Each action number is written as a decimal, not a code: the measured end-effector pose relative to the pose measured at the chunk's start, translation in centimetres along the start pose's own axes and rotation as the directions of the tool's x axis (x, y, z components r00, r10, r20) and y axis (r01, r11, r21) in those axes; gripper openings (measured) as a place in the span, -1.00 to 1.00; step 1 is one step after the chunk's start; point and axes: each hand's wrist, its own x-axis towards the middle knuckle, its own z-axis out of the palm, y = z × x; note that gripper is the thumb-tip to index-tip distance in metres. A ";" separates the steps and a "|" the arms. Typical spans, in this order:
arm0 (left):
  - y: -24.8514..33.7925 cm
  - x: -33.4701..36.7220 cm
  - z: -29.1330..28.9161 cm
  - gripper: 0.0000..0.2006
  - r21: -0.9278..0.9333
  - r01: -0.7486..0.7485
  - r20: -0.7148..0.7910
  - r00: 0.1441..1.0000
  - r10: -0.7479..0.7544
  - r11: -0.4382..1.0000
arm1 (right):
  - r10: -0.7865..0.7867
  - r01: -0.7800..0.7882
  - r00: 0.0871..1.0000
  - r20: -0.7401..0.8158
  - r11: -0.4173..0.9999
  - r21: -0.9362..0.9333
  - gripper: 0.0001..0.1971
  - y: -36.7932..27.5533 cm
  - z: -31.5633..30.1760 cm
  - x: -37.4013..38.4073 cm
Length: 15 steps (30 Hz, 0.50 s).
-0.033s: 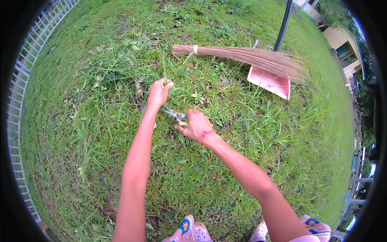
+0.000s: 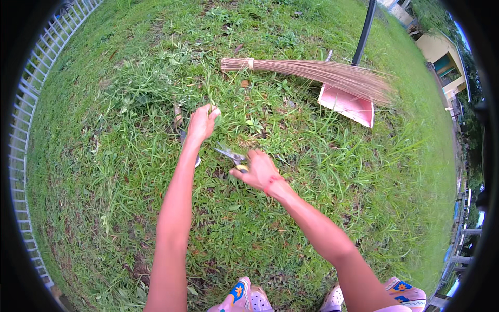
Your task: The person uses hand shears to cut grass and weeds in a yard. They repeatedly gather clumps of grass with one hand and trim them with the shears in the other, moving across the lawn area.
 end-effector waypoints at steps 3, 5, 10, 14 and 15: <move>0.5 -4.2 -1.8 -0.68 -0.096 0.031 0.228 0.974 -0.008 0.995 | 0.215 -0.526 0.830 0.515 0.611 0.592 -0.44 4.3 -2.0 -6.8; 1.2 -7.4 -2.1 -0.61 -0.004 0.239 0.437 0.874 -0.213 0.971 | 0.108 -0.588 0.802 0.587 -0.030 0.809 -0.54 7.3 -2.8 -11.0; 3.7 -14.2 3.6 -0.31 0.122 0.087 0.442 0.887 -0.133 0.989 | -0.192 -0.597 0.800 0.569 -0.358 0.718 -0.44 9.5 -1.7 -17.5; 3.1 -15.4 5.4 -0.41 0.094 -0.021 0.289 0.957 -0.007 0.995 | -0.447 -0.758 0.652 0.612 -0.417 0.502 -0.54 6.7 3.5 -18.3; 2.9 -15.7 5.4 -0.44 0.069 -0.074 0.296 0.954 0.050 0.995 | -0.412 -0.738 0.672 0.616 -0.444 0.508 -0.57 6.1 4.8 -17.7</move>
